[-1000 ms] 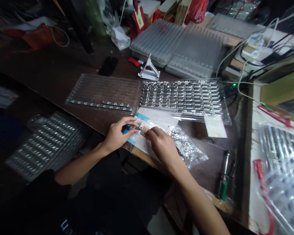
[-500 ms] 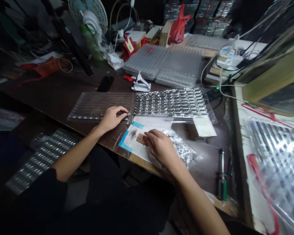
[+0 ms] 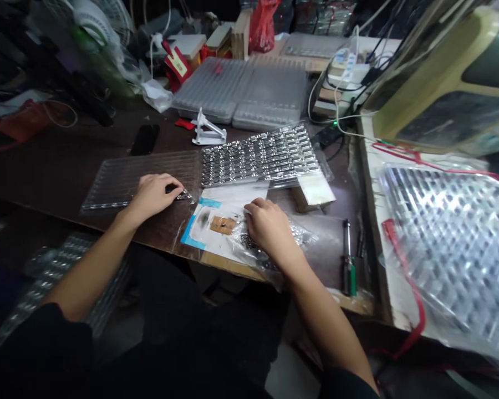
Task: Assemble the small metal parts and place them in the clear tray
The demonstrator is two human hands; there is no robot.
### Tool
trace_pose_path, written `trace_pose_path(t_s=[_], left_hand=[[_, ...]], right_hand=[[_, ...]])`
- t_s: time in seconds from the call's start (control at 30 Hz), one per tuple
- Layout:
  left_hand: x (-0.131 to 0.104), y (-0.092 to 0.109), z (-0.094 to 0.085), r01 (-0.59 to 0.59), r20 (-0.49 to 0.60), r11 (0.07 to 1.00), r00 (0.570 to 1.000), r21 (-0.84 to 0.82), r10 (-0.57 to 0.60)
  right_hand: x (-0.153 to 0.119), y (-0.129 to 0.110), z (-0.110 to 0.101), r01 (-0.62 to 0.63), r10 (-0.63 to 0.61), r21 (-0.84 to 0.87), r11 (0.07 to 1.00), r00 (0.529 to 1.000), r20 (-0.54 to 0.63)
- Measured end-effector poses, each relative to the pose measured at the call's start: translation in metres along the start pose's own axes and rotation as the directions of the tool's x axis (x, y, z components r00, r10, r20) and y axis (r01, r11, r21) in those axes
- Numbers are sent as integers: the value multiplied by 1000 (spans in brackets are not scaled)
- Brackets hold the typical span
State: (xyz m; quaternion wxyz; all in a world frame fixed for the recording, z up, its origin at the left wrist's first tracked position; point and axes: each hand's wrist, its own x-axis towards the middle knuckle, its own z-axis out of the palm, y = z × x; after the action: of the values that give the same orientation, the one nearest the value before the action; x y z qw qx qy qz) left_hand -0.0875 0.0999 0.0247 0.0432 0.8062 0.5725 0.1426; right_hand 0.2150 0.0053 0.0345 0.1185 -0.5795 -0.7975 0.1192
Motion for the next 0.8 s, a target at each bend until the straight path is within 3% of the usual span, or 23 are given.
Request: trace_pose_path(t_s=[0.1, 0.17, 0.27, 0.37, 0.5, 0.67, 0.8], left_hand=[[-1, 7, -6, -9, -32, 1000, 999, 25, 10], [-6, 22, -9, -23, -58, 1000, 998, -5, 23], [-18, 58, -8, -94, -28, 988, 995, -124, 91], [-34, 97, 0, -212, 46, 945, 972, -249, 230], [-53, 130, 17, -321, 88, 908, 930, -270, 356], [-68, 143, 33, -399, 112, 876, 891, -273, 440], [-73, 141, 32, -384, 149, 872, 885, -304, 442]], right_hand=[[1, 2, 4, -10, 10, -32, 999, 1000, 4], [0, 8, 3, -45, 44, -48, 998, 999, -9], [-1, 19, -2, -120, 118, -62, 991, 993, -24], [-1, 24, -4, -131, 130, -68, 989, 991, -16], [4, 17, 3, -114, 112, -110, 987, 993, -22], [12, 5, 14, -108, 108, -127, 986, 994, -8], [18, -2, 19, -71, 78, -105, 992, 995, 58]])
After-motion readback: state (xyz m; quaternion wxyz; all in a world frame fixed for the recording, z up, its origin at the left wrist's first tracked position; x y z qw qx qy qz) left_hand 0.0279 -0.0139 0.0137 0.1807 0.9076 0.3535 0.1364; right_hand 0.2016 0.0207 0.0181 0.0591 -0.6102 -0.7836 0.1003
